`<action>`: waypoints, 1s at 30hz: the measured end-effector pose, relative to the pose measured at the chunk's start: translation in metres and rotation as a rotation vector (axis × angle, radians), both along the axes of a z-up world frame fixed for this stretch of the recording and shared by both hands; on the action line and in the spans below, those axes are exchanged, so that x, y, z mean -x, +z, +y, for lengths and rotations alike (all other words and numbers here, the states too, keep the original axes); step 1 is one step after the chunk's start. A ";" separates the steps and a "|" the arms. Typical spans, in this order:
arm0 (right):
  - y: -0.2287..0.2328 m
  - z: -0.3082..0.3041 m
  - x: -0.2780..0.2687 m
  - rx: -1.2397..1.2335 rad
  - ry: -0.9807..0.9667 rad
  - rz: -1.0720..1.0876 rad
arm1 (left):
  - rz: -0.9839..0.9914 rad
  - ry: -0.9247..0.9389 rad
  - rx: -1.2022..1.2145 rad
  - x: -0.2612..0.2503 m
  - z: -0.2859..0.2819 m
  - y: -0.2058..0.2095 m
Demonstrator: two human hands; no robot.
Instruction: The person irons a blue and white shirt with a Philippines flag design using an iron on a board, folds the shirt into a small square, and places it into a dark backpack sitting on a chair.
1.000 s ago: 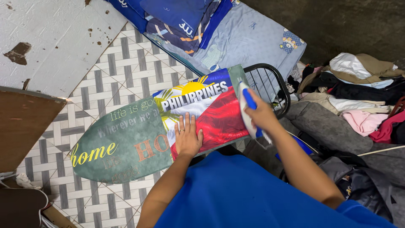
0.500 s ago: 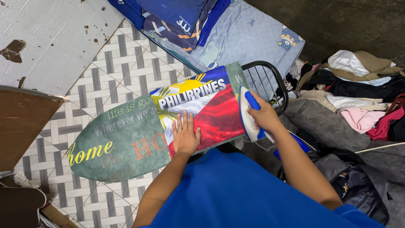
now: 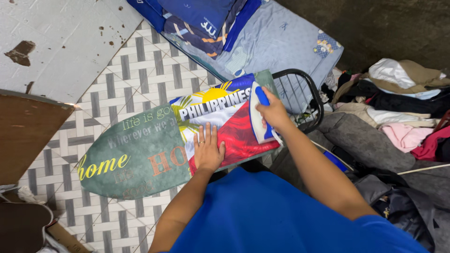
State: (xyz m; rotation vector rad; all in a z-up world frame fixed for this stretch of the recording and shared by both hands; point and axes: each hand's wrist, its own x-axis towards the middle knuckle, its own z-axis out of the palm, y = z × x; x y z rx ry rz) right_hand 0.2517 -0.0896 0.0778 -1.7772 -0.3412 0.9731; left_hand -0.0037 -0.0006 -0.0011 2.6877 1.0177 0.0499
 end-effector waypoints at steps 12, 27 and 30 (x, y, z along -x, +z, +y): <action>0.004 0.029 -0.019 -0.030 -0.002 0.032 | -0.004 0.000 0.032 -0.001 -0.002 0.002; -0.024 0.038 0.005 -0.110 0.018 0.001 | -0.037 -0.152 -0.016 0.020 0.013 -0.008; -0.022 0.033 0.013 -0.095 0.065 -0.020 | -0.021 -0.028 0.054 0.052 0.015 0.003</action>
